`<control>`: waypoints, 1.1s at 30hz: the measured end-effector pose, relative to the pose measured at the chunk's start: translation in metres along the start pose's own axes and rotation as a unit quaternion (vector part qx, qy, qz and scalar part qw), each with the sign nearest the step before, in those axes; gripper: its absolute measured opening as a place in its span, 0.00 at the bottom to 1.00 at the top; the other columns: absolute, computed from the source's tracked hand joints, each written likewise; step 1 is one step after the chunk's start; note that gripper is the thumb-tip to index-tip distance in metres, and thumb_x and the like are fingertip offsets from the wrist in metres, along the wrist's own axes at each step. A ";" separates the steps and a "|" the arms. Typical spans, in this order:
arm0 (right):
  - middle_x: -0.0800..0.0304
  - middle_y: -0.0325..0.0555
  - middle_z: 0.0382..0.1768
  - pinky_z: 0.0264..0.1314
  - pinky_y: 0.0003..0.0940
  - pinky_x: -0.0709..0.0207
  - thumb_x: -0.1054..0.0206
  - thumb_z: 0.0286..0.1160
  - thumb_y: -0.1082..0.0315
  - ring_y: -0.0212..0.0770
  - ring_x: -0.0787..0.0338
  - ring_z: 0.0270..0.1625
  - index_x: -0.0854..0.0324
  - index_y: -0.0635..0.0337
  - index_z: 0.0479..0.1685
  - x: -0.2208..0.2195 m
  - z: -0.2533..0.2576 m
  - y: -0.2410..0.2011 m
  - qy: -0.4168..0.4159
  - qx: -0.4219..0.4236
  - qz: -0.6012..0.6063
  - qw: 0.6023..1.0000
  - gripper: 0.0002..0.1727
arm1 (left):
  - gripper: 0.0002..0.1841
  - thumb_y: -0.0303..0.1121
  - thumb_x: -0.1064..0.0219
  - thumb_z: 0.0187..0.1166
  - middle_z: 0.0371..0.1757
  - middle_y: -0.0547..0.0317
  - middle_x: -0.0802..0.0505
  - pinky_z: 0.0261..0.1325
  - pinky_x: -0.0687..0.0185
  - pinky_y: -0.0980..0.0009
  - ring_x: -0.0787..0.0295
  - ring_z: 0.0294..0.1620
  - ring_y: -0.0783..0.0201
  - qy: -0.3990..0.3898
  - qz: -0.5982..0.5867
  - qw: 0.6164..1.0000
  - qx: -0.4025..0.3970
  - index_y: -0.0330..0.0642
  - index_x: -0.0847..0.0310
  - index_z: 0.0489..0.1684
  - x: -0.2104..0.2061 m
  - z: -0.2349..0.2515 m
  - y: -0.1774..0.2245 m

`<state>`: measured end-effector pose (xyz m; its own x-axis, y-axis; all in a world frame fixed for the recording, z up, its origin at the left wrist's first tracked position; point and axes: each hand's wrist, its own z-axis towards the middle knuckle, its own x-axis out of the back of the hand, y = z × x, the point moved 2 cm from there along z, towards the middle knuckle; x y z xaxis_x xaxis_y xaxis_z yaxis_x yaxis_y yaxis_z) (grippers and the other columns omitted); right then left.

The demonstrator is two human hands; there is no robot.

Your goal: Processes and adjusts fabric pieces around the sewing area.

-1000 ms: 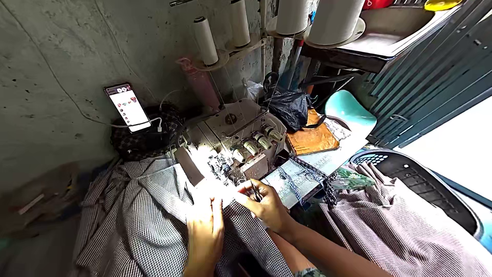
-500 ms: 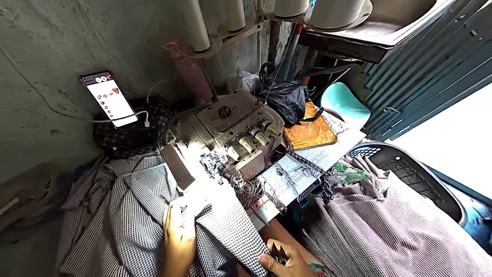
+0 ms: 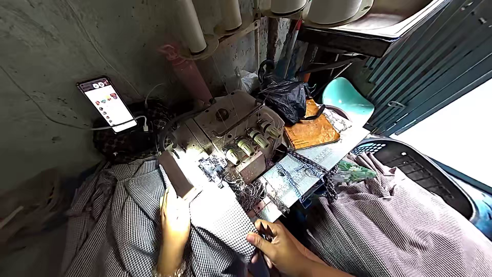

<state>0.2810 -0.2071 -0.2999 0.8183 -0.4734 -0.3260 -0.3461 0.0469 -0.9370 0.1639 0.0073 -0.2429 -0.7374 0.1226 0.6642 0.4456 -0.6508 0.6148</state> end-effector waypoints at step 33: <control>0.11 0.28 0.27 0.17 0.16 0.24 0.30 0.78 0.68 0.20 0.15 0.18 0.21 0.53 0.37 -0.013 0.041 -0.011 0.009 0.002 0.008 1.000 0.05 | 0.13 0.41 0.36 0.76 0.35 0.58 0.08 0.55 0.22 0.53 0.11 0.45 0.60 -0.064 0.088 0.994 0.003 0.42 0.11 0.34 -0.015 -0.004 0.063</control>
<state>0.2933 -0.1654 -0.2902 0.8043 -0.4881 -0.3389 -0.3572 0.0585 -0.9322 0.2012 -0.0386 -0.2155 -0.5767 0.1020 0.8105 0.5659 -0.6657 0.4864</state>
